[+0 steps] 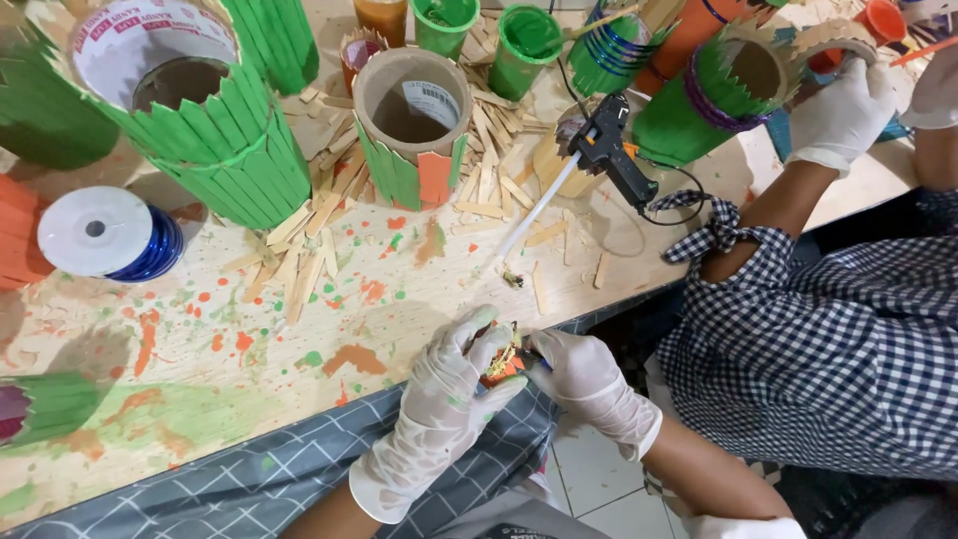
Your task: Decorating small handmade containers with ribbons and ornaments using a glue gun and pliers.
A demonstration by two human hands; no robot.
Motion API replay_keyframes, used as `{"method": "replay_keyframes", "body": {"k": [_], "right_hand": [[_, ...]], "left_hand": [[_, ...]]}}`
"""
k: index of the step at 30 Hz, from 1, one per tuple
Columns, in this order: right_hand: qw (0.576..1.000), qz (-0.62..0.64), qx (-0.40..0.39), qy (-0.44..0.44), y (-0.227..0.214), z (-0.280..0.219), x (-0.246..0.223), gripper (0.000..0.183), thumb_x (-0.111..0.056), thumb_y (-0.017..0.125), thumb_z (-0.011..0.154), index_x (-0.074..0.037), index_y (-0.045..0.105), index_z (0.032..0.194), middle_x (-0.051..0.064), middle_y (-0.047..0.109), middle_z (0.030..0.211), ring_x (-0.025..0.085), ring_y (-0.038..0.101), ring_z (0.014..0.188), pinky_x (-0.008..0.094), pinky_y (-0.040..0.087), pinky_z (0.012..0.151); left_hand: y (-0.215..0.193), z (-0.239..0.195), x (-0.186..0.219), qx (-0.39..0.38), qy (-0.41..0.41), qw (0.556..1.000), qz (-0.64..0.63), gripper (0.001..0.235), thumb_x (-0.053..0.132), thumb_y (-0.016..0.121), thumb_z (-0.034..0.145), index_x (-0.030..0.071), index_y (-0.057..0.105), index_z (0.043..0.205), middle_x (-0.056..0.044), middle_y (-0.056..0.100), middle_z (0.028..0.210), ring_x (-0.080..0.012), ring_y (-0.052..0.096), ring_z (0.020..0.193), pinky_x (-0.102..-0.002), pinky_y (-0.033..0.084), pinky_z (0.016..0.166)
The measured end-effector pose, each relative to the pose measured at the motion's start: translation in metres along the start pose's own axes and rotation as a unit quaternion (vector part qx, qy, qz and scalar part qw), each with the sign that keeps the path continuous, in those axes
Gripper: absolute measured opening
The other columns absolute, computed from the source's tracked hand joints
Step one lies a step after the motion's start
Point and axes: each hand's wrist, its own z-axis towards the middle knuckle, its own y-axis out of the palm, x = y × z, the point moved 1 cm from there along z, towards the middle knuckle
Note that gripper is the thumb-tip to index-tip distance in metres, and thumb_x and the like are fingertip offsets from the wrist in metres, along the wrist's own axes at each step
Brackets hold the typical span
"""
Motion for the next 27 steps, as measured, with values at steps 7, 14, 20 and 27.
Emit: {"method": "replay_keyframes", "body": {"k": [7, 14, 20, 27], "right_hand": [[0.99, 0.012, -0.115, 0.075, -0.017, 0.01, -0.005, 0.041, -0.035, 0.072, 0.085, -0.008, 0.074, 0.115, 0.01, 0.079, 0.103, 0.03, 0.077, 0.087, 0.041, 0.061, 0.075], [0.854, 0.35, -0.231, 0.308, -0.094, 0.034, -0.033, 0.03, -0.02, 0.081, 0.095, -0.013, 0.059, 0.076, -0.005, 0.052, 0.068, 0.008, 0.045, 0.06, 0.024, 0.039, 0.054], [0.566, 0.693, -0.19, 0.405, -0.107, 0.054, -0.018, 0.022, -0.023, 0.052, 0.102, -0.002, 0.058, 0.107, 0.024, 0.064, 0.08, 0.036, 0.064, 0.07, 0.058, 0.06, 0.073], [0.872, 0.349, -0.121, 0.321, -0.109, 0.051, -0.02, 0.078, -0.034, 0.063, 0.089, -0.013, 0.035, 0.159, 0.001, 0.035, 0.168, 0.01, 0.027, 0.156, 0.03, 0.018, 0.127]], "left_hand": [[0.004, 0.001, -0.002, 0.007, 0.009, 1.0, -0.024, 0.059, 0.042, 0.08, 0.082, 0.018, 0.062, 0.133, -0.003, 0.05, 0.149, -0.0248, 0.063, 0.117, -0.041, 0.055, 0.095], [-0.015, 0.004, -0.007, -0.026, -0.028, 0.985, -0.17, 0.063, 0.028, 0.087, 0.079, 0.016, 0.061, 0.135, -0.008, 0.055, 0.144, -0.0274, 0.054, 0.135, -0.041, 0.041, 0.115], [-0.026, 0.001, -0.015, -0.072, -0.076, 0.976, -0.189, 0.095, 0.033, 0.096, 0.073, 0.02, 0.046, 0.153, -0.012, 0.042, 0.147, -0.0276, 0.046, 0.14, -0.042, 0.039, 0.119], [-0.016, -0.004, -0.015, 0.026, -0.097, 0.959, -0.266, 0.115, 0.018, 0.097, 0.072, 0.009, 0.025, 0.161, -0.017, 0.051, 0.142, -0.0267, 0.057, 0.132, -0.037, 0.051, 0.11]]}}
